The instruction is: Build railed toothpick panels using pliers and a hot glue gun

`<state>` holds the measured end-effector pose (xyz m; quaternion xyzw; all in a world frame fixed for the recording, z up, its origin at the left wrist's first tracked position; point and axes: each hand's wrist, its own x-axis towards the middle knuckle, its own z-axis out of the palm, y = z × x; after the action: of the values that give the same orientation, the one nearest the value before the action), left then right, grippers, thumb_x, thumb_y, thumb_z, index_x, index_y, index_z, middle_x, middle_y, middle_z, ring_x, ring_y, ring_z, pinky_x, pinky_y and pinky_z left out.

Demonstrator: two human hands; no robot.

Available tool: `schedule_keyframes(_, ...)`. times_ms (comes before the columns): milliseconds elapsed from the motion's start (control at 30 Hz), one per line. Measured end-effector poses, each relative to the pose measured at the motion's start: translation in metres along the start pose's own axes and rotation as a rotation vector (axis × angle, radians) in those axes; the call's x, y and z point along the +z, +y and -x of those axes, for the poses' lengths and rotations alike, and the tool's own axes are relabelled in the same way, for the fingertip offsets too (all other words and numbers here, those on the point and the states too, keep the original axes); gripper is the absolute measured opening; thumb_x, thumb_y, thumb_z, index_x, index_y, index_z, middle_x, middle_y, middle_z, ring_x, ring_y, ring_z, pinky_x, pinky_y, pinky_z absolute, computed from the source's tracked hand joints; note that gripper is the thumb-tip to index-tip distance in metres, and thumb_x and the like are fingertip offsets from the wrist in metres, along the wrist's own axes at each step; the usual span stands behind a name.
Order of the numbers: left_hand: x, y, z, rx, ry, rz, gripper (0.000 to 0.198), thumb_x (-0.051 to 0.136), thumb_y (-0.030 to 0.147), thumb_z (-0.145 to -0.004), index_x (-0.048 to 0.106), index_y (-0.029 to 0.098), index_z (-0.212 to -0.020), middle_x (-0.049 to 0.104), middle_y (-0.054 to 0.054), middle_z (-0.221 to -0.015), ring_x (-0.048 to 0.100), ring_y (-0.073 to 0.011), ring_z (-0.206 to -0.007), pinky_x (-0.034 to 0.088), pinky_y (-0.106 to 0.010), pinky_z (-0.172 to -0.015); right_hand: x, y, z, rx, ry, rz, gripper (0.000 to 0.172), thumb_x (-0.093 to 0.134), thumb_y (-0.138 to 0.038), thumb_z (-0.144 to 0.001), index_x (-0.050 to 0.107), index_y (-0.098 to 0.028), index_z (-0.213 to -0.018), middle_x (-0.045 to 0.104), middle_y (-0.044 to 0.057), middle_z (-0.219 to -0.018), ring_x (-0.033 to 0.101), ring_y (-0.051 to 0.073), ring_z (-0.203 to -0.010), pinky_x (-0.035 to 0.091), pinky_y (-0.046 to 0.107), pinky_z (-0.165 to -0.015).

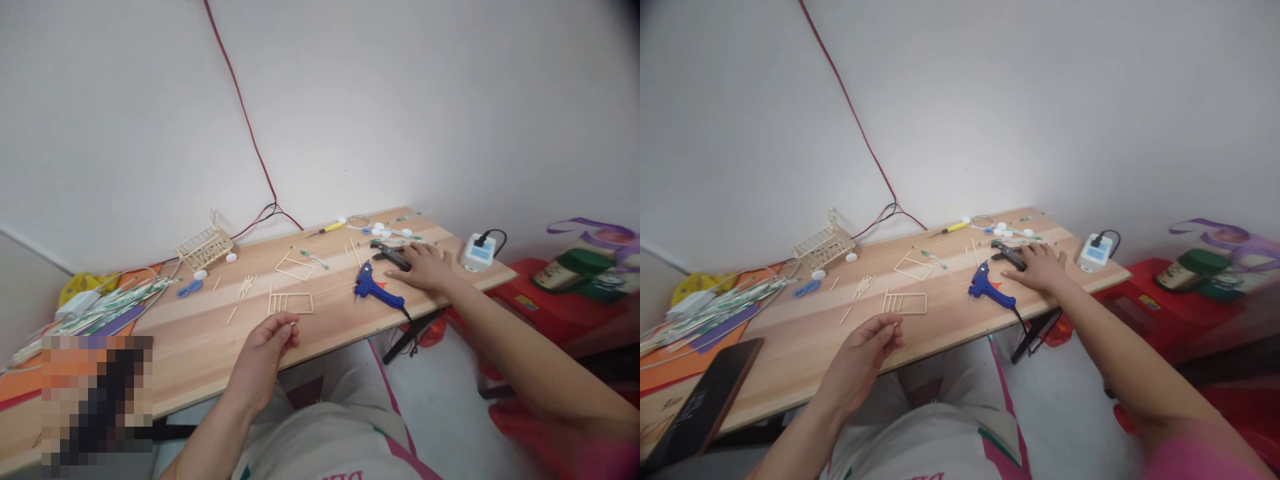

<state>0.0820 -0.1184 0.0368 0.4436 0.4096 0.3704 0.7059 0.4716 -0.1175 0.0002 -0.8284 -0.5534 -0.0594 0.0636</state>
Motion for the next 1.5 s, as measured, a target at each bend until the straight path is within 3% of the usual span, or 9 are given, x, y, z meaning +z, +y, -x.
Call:
schedule_keyframes(133, -0.008, 0.0, -0.004, 0.034, 0.028, 0.009, 0.023, 0.069, 0.033, -0.076, 0.058, 0.017, -0.088, 0.065, 0.0, -0.074, 0.056, -0.0109, -0.072, 0.043, -0.024, -0.074, -0.014, -0.012, 0.007, -0.145, 0.213, -0.18, 0.061, 0.052, -0.063, -0.08, 0.056, -0.016, -0.118, 0.055, 0.022, -0.124, 0.047, 0.043, -0.115, 0.037, 0.059, -0.09)
schedule_keyframes(267, -0.016, -0.001, -0.012, 0.075, 0.1, 0.019, 0.023, 0.071, 0.031, -0.075, 0.056, 0.018, -0.086, 0.07, -0.003, -0.085, 0.057, -0.0102, -0.077, 0.042, -0.02, -0.071, -0.029, -0.047, 0.031, -0.354, 0.212, -0.326, 0.032, 0.051, -0.044, -0.088, 0.061, -0.018, -0.105, 0.065, 0.012, -0.104, 0.06, 0.027, -0.097, 0.048, 0.041, -0.084)
schedule_keyframes(367, -0.017, -0.001, -0.017, 0.079, 0.128, 0.091, 0.027, 0.077, 0.027, -0.068, 0.058, 0.017, -0.083, 0.068, 0.0, -0.078, 0.054, -0.0061, -0.064, 0.041, -0.016, -0.061, -0.038, -0.086, 0.056, -0.489, 0.216, -0.492, 0.02, 0.05, -0.034, -0.091, 0.063, -0.02, -0.097, 0.067, 0.007, -0.094, 0.063, 0.02, -0.088, 0.05, 0.034, -0.077)
schedule_keyframes(600, -0.011, 0.0, -0.021, -0.149, 0.059, 0.282, 0.028, 0.082, 0.022, -0.06, 0.063, 0.013, -0.079, 0.061, 0.002, -0.065, 0.055, -0.0066, -0.057, 0.044, -0.017, -0.054, -0.045, -0.169, 0.085, -0.982, 0.232, -0.846, 0.013, 0.053, -0.019, -0.091, 0.064, -0.018, -0.098, 0.067, 0.007, -0.089, 0.06, 0.014, -0.082, 0.049, 0.026, -0.073)
schedule_keyframes(800, -0.006, -0.008, -0.015, -0.238, -0.091, 0.312, 0.022, 0.077, 0.026, -0.068, 0.068, 0.011, -0.083, 0.062, -0.002, -0.069, 0.054, -0.0074, -0.059, 0.042, -0.018, -0.055, -0.039, -0.195, 0.079, -1.251, 0.186, -0.793, 0.017, 0.048, -0.018, -0.093, 0.065, -0.019, -0.094, 0.069, 0.003, -0.094, 0.06, 0.012, -0.084, 0.045, 0.027, -0.076)
schedule_keyframes(900, -0.01, -0.012, -0.014, -0.164, -0.104, 0.128, 0.022, 0.069, 0.031, -0.077, 0.07, 0.014, -0.09, 0.065, -0.005, -0.076, 0.057, -0.0119, -0.066, 0.043, -0.022, -0.059, -0.039, -0.195, 0.078, -1.144, 0.039, -0.733, 0.014, 0.051, -0.024, -0.093, 0.065, -0.023, -0.096, 0.068, -0.001, -0.09, 0.059, 0.011, -0.082, 0.045, 0.024, -0.074)
schedule_keyframes(1000, -0.021, -0.015, -0.017, 0.129, 0.0, -0.307, 0.017, 0.06, 0.029, -0.083, 0.07, 0.019, -0.094, 0.068, -0.005, -0.088, 0.06, -0.0179, -0.083, 0.045, -0.027, -0.072, -0.037, -0.19, 0.067, -0.992, -0.032, -0.648, 0.017, 0.052, -0.026, -0.093, 0.062, -0.024, -0.106, 0.068, 0.001, -0.094, 0.058, 0.012, -0.086, 0.046, 0.025, -0.075)
schedule_keyframes(1167, -0.04, -0.028, -0.027, 0.538, -0.037, -0.886, 0.019, 0.047, 0.019, -0.09, 0.065, 0.018, -0.093, 0.066, -0.007, -0.088, 0.058, -0.0201, -0.082, 0.045, -0.034, -0.074, -0.026, -0.19, 0.032, -1.249, 0.058, -0.383, 0.023, 0.042, -0.016, -0.095, 0.062, -0.018, -0.107, 0.065, 0.009, -0.109, 0.055, 0.019, -0.094, 0.044, 0.035, -0.082)
schedule_keyframes(1500, -0.045, -0.033, -0.046, 0.613, -0.157, -1.393, 0.021, 0.049, 0.013, -0.087, 0.059, 0.015, -0.105, 0.063, -0.007, -0.086, 0.054, -0.0242, -0.078, 0.044, -0.041, -0.069, -0.005, -0.209, -0.001, -1.362, -0.037, -0.385, 0.021, 0.041, -0.014, -0.096, 0.061, -0.014, -0.101, 0.068, 0.008, -0.103, 0.056, 0.02, -0.098, 0.045, 0.037, -0.087)
